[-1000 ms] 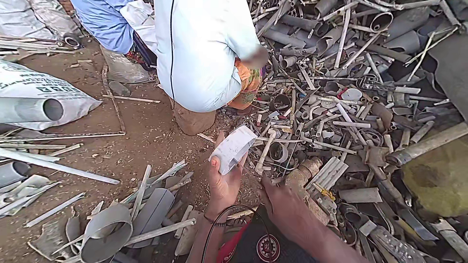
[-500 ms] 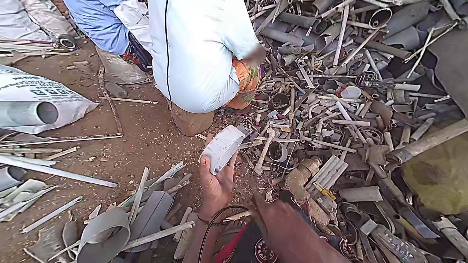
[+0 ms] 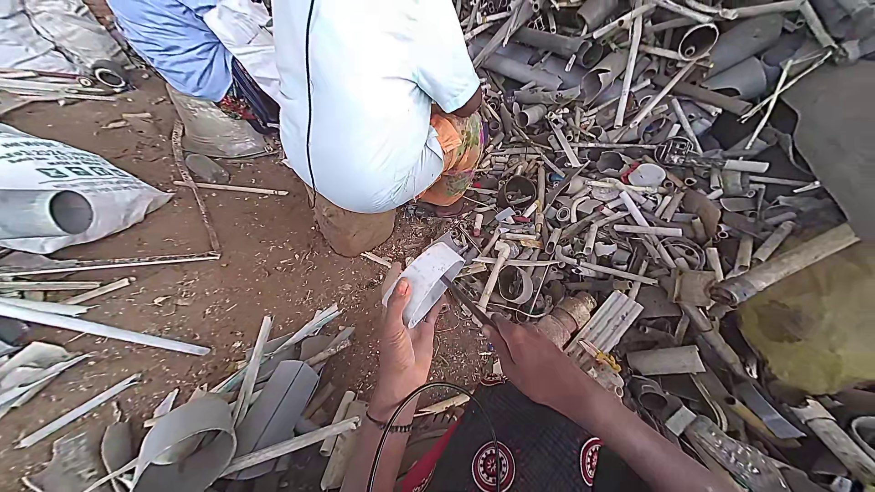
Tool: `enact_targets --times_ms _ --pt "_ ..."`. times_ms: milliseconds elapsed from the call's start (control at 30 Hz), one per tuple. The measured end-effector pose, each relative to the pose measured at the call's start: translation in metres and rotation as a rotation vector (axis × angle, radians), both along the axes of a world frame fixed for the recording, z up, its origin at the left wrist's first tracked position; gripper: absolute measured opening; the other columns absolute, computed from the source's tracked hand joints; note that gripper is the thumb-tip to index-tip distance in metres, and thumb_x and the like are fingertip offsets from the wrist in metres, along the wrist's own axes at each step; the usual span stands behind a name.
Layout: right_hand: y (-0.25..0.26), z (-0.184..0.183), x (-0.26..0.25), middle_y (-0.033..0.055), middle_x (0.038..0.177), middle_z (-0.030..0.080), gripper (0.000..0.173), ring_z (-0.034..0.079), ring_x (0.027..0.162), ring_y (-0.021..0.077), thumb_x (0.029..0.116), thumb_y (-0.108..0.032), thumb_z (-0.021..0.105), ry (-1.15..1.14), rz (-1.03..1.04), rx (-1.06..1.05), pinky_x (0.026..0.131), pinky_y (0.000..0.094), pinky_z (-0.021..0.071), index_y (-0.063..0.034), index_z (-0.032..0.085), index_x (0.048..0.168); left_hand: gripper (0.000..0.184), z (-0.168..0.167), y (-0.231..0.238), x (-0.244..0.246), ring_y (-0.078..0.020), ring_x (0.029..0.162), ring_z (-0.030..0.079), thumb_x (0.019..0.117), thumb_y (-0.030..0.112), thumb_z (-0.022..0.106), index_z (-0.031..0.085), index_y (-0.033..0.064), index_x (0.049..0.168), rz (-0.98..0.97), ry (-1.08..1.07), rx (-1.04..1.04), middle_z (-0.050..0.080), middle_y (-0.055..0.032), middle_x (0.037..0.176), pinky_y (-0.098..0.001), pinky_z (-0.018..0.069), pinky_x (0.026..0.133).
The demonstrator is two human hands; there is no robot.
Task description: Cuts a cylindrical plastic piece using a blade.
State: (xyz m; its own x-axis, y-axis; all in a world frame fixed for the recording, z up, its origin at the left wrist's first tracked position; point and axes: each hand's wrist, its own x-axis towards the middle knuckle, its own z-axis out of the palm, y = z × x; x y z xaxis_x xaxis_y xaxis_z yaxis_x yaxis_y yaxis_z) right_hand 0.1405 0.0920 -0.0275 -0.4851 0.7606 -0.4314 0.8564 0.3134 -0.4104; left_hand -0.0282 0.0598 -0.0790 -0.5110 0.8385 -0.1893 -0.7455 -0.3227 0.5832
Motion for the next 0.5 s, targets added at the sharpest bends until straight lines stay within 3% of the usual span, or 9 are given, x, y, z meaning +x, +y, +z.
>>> enact_targets --times_ms 67,100,167,233,300,367,400,467,500 --pt "0.004 0.000 0.001 0.0131 0.080 0.056 0.044 0.061 0.065 0.0271 0.1136 -0.038 0.028 0.011 0.101 -0.120 0.063 0.0440 0.0523 -0.0026 0.055 0.117 0.052 -0.003 0.002 -0.003 -0.0251 0.122 0.060 0.1040 0.033 0.047 0.037 0.0124 0.150 0.006 0.002 -0.017 0.055 -0.0137 0.137 -0.0437 0.0545 0.098" --pt "0.004 0.001 0.002 0.0112 0.077 0.053 0.044 0.058 0.063 0.0257 0.1135 -0.038 0.028 0.014 0.151 -0.114 0.060 0.0427 0.0505 -0.0034 0.055 0.114 0.048 -0.002 0.003 -0.004 -0.0233 0.119 0.062 0.1048 0.035 0.044 0.040 0.0136 0.147 0.002 0.014 -0.039 0.058 -0.0119 0.134 -0.0419 0.0558 0.096" --pt "0.000 0.006 0.001 0.0185 0.081 0.063 0.045 0.067 0.077 0.0383 0.1130 -0.035 0.030 0.003 0.136 0.121 0.070 0.0542 0.0532 -0.0008 0.058 0.121 0.049 -0.001 0.005 -0.006 -0.0258 0.119 0.062 0.1057 0.036 0.044 0.039 0.0155 0.149 -0.012 -0.008 -0.045 0.057 -0.0130 0.136 -0.0430 0.0560 0.095" --pt "0.001 0.004 0.000 0.0190 0.078 0.065 0.044 0.070 0.079 0.0412 0.1119 -0.035 0.032 0.006 0.048 0.350 0.069 0.0553 0.0539 -0.0017 0.060 0.124 0.050 -0.003 0.004 -0.005 -0.0288 0.120 0.062 0.1056 0.037 0.046 0.039 0.0147 0.150 -0.015 -0.038 -0.046 0.057 -0.0153 0.137 -0.0445 0.0561 0.096" --pt "0.007 0.006 -0.001 0.0204 0.085 0.065 0.044 0.068 0.081 0.0390 0.1131 -0.034 0.032 -0.016 0.016 0.210 0.073 0.0532 0.0539 -0.0003 0.058 0.124 0.047 0.000 0.004 -0.002 -0.0283 0.117 0.063 0.1040 0.034 0.047 0.042 0.0111 0.145 -0.002 -0.045 -0.030 0.058 -0.0156 0.132 -0.0451 0.0568 0.095" --pt "0.012 0.009 0.000 0.0135 0.080 0.056 0.044 0.061 0.065 0.0270 0.1137 -0.038 0.029 -0.021 0.043 -0.050 0.063 0.0426 0.0526 -0.0017 0.054 0.116 0.048 -0.001 0.003 -0.002 -0.0286 0.120 0.061 0.1048 0.036 0.044 0.042 0.0129 0.147 -0.017 -0.057 -0.048 0.057 -0.0146 0.135 -0.0474 0.0549 0.097" --pt "0.016 0.017 0.002 0.0136 0.082 0.055 0.046 0.060 0.066 0.0265 0.1136 -0.039 0.029 -0.040 0.056 -0.117 0.064 0.0427 0.0523 -0.0011 0.054 0.116 0.049 -0.002 0.004 -0.004 -0.0305 0.122 0.060 0.1054 0.040 0.043 0.042 0.0145 0.147 -0.032 -0.083 -0.059 0.057 -0.0150 0.137 -0.0505 0.0543 0.097" --pt "0.026 0.028 0.012 0.0176 0.087 0.060 0.047 0.062 0.076 0.0302 0.1134 -0.036 0.032 0.011 0.069 -0.079 0.072 0.0484 0.0512 0.0030 0.059 0.116 0.054 -0.003 0.006 -0.004 -0.0339 0.126 0.059 0.1055 0.048 0.042 0.040 0.0179 0.150 -0.073 -0.135 -0.040 0.054 -0.0159 0.143 -0.0535 0.0536 0.098" --pt "0.028 0.025 0.018 0.0144 0.082 0.060 0.046 0.062 0.071 0.0265 0.1134 -0.035 0.032 0.060 0.072 -0.005 0.067 0.0449 0.0518 0.0017 0.060 0.113 0.055 -0.003 0.006 -0.004 -0.0349 0.127 0.058 0.1050 0.049 0.043 0.039 0.0182 0.151 -0.088 -0.148 -0.019 0.053 -0.0167 0.144 -0.0540 0.0534 0.099"
